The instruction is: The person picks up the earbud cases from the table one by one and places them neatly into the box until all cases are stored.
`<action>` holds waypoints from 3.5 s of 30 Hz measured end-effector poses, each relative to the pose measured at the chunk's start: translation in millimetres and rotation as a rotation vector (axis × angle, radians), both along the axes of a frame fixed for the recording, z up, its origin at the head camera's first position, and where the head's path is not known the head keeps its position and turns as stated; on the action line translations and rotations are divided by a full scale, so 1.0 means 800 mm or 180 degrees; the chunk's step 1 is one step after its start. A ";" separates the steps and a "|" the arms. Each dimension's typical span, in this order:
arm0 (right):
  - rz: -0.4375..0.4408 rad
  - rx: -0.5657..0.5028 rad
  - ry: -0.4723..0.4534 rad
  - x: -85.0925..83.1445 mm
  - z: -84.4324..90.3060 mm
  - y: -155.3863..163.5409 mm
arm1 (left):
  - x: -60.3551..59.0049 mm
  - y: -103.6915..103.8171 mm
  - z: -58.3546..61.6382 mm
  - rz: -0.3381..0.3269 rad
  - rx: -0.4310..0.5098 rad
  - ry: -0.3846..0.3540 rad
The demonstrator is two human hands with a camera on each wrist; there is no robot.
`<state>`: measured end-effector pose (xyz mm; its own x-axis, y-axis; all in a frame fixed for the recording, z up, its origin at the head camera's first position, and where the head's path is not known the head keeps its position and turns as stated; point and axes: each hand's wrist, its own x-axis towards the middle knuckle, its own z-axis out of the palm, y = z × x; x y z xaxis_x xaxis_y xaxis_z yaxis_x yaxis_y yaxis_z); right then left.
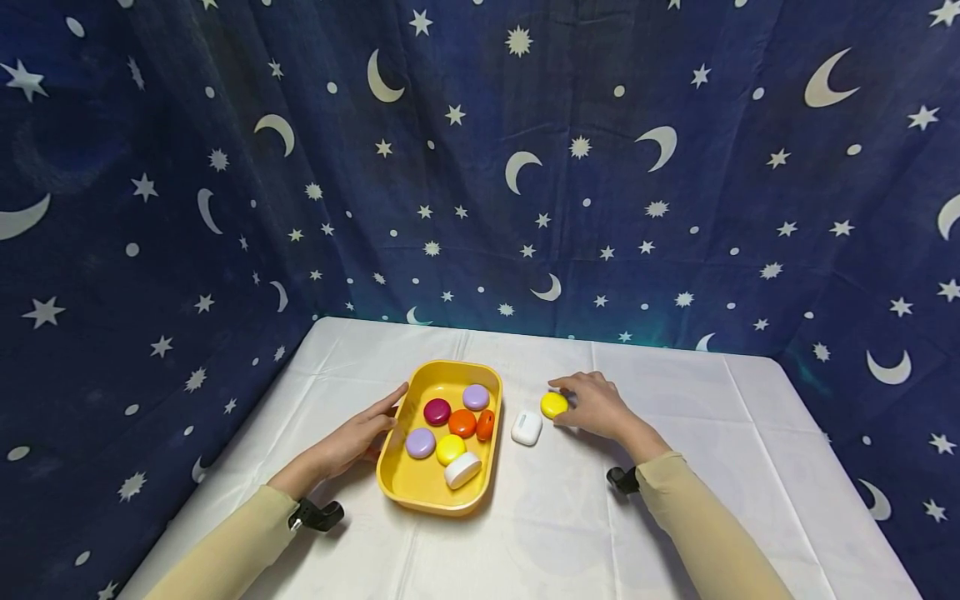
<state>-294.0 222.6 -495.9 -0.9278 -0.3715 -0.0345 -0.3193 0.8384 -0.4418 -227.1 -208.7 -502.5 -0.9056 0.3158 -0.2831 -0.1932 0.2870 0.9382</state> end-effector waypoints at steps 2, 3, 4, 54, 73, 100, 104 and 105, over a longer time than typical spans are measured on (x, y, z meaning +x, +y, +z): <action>0.0001 0.0027 -0.0004 0.000 0.000 0.000 | 0.000 0.000 0.000 -0.0002 0.0002 -0.0005; -0.0005 0.0037 -0.0006 0.000 0.000 0.000 | 0.000 0.000 0.000 -0.0004 0.0005 -0.0007; -0.0005 0.0045 -0.0004 0.000 -0.001 0.000 | -0.001 0.000 0.000 -0.0008 0.0006 -0.0009; 0.1162 -0.0229 0.0063 0.063 0.086 -0.156 | 0.000 0.004 0.011 0.0046 0.0084 -0.0130; 0.1748 0.0250 0.0194 0.074 0.064 -0.213 | -0.002 0.000 0.009 -0.0108 0.0277 -0.0155; 0.0953 -0.0464 0.0287 0.064 0.098 -0.134 | -0.002 0.002 0.007 0.0003 0.0153 -0.0143; 0.0779 -0.0482 0.0272 0.063 0.101 -0.119 | -0.001 0.003 0.007 0.0006 0.0136 -0.0146; 0.0749 -0.0499 0.0272 0.063 0.101 -0.114 | -0.001 0.003 0.007 0.0006 0.0136 -0.0148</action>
